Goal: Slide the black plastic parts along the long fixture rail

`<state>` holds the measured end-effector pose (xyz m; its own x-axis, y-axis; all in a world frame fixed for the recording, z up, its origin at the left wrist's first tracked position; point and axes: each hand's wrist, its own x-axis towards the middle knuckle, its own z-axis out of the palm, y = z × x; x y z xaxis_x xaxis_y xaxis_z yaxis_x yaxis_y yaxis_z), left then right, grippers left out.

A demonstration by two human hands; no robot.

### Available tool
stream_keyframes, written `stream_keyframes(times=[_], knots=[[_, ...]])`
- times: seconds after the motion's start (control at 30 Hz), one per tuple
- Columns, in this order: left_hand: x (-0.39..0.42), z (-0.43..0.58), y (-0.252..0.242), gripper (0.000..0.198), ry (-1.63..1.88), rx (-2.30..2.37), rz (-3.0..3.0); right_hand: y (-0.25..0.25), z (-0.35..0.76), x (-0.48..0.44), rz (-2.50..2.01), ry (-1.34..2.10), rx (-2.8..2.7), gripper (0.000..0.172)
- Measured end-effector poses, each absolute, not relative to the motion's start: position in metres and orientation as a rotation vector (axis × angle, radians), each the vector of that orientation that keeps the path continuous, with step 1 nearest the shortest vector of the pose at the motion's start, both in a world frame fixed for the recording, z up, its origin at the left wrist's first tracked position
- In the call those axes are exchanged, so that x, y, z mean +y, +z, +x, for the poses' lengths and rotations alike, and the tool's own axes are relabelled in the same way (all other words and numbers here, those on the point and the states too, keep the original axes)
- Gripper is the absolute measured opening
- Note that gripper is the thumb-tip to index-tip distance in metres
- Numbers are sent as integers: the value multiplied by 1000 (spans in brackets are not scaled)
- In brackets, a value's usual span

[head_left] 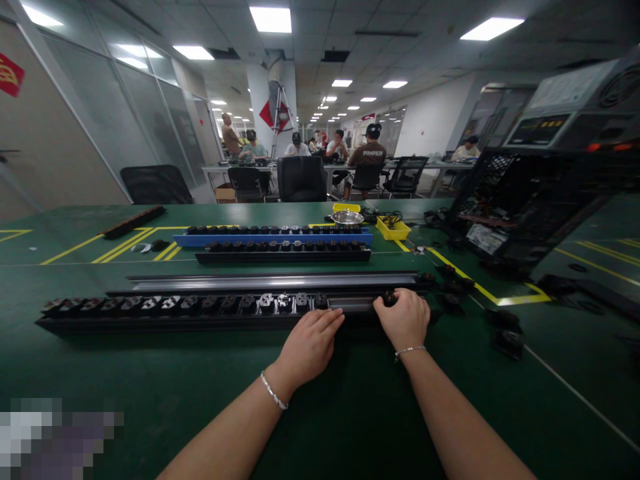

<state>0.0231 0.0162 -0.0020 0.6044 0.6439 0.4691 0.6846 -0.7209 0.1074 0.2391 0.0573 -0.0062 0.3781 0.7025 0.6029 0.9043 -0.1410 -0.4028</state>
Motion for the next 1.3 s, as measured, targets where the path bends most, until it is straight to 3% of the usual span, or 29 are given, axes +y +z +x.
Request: stream_keyframes(times=[1.3], knots=[[17,21,-4,47,-759,-1140,-2742,3,272,52,-2000,-245,-1438,27]])
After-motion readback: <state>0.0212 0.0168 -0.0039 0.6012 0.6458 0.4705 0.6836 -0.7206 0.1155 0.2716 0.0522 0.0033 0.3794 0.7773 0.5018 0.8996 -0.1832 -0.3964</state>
